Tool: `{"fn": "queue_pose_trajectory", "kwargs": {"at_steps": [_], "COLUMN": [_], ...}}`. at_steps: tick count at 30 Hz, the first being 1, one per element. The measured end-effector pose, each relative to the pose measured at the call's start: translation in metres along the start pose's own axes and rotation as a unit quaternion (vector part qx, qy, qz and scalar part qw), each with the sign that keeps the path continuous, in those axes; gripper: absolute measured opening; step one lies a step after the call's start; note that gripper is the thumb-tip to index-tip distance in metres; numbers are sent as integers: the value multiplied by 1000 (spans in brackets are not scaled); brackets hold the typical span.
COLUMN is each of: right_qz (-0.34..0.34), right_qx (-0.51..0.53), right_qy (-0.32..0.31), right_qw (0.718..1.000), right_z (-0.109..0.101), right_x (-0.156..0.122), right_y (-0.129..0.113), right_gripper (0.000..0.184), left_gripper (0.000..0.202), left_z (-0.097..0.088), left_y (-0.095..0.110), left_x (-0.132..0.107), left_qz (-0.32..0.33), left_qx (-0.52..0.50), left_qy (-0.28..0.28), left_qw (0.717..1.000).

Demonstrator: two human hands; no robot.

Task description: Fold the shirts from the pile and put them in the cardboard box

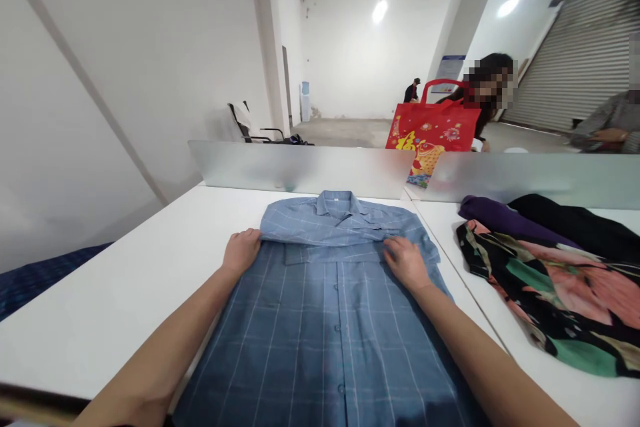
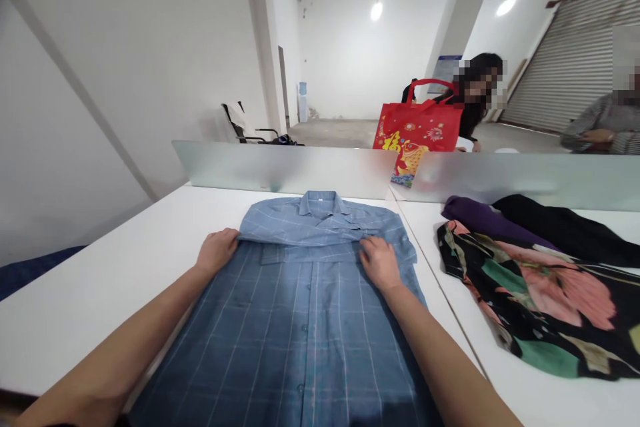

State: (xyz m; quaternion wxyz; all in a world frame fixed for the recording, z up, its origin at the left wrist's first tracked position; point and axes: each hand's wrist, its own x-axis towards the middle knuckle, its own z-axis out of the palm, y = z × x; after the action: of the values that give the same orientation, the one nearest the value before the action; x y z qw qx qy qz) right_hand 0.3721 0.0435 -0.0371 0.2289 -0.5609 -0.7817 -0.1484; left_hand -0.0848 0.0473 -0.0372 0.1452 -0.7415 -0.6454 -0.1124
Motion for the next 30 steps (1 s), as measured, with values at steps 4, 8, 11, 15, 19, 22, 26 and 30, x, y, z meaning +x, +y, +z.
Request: {"fn": "queue_pose_trajectory", "kwargs": {"at_steps": [4, 8, 11, 15, 19, 22, 26, 30], "right_qz": [-63, -97, -109, -79, -87, -133, -21, 165], "right_qx": [-99, -158, -161, -178, -174, -128, -41, 57], "right_qy": [-89, -121, -123, -91, 0, -45, -88, -35], "right_qw": [989, 975, 973, 977, 981, 982, 995, 984], "right_z": [-2, 14, 19, -5, -41, -47, -36, -29], "right_x": [26, 49, 62, 76, 63, 32, -3, 0], "right_y": [-27, -35, -34, -25, -10, 0, 20, 43], "right_gripper": [25, 26, 25, 29, 29, 29, 30, 27], "left_gripper": [24, 30, 30, 31, 32, 33, 31, 26], "left_z": [4, 7, 10, 11, 7, 0, -13, -28], "left_y": [-1, 1, 3, 5, 8, 7, 2, 3], "left_x": [-3, -7, -6, -5, -6, -5, -2, 9], "left_qz": [17, 15, -3, -8, 8, 23, 41, 10], "left_qx": [-1, 13, 28, 43, 42, 34, 29, 39], "left_qy": [-17, -26, -22, -16, -18, -34, -90, -88], "left_qw": [1000, 999, 999, 999, 999, 999, 995, 995]}}
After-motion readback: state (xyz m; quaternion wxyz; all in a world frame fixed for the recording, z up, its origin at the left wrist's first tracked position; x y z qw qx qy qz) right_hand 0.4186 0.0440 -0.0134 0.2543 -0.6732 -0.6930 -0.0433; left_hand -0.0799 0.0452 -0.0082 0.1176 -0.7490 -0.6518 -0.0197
